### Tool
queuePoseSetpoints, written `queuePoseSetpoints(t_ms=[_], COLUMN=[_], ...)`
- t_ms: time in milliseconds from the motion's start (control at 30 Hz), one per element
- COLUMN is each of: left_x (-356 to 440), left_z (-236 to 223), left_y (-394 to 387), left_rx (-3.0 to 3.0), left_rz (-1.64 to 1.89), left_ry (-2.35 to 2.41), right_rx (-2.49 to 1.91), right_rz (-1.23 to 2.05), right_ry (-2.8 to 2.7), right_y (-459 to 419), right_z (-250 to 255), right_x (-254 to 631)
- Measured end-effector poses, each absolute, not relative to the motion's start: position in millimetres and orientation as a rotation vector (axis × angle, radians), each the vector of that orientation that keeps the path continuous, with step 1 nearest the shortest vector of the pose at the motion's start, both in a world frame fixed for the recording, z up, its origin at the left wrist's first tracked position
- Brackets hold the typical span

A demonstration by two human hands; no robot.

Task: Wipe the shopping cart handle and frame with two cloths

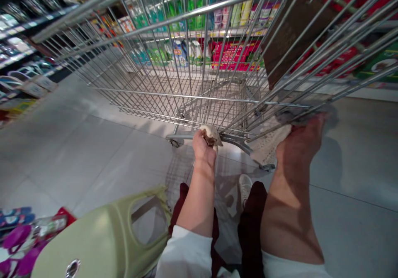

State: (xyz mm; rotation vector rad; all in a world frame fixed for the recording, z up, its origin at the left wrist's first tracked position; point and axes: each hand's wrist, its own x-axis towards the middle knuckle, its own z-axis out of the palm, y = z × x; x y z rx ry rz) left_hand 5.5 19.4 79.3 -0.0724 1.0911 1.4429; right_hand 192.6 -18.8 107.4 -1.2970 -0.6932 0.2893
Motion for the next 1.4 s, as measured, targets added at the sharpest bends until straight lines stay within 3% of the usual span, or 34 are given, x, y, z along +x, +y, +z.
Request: queuePoseSetpoints(t_ms=[133, 533, 800, 1400], left_x=[12.2, 12.9, 24.9, 23.3], left_z=[74.8, 84.6, 64.5, 68.1], left_y=[28.3, 19.2, 18.2, 11.1], left_rx=[-0.091, -0.072, 0.113, 0.183], left_rz=[1.426, 1.388, 1.46, 1.459], left_ry=[1.133, 0.955, 1.088, 1.052], right_rx=[-1.196, -1.21, -1.212, -1.178], right_rz=[0.412, 0.415, 0.417, 0.4], right_ry=[-0.388, -0.509, -0.506, -0.403], right_y=[-20.4, -20.4, -21.6, -19.1], right_z=[116.2, 114.5, 121.2, 118.2], right_x=[185.4, 182.8, 177.2, 179.1])
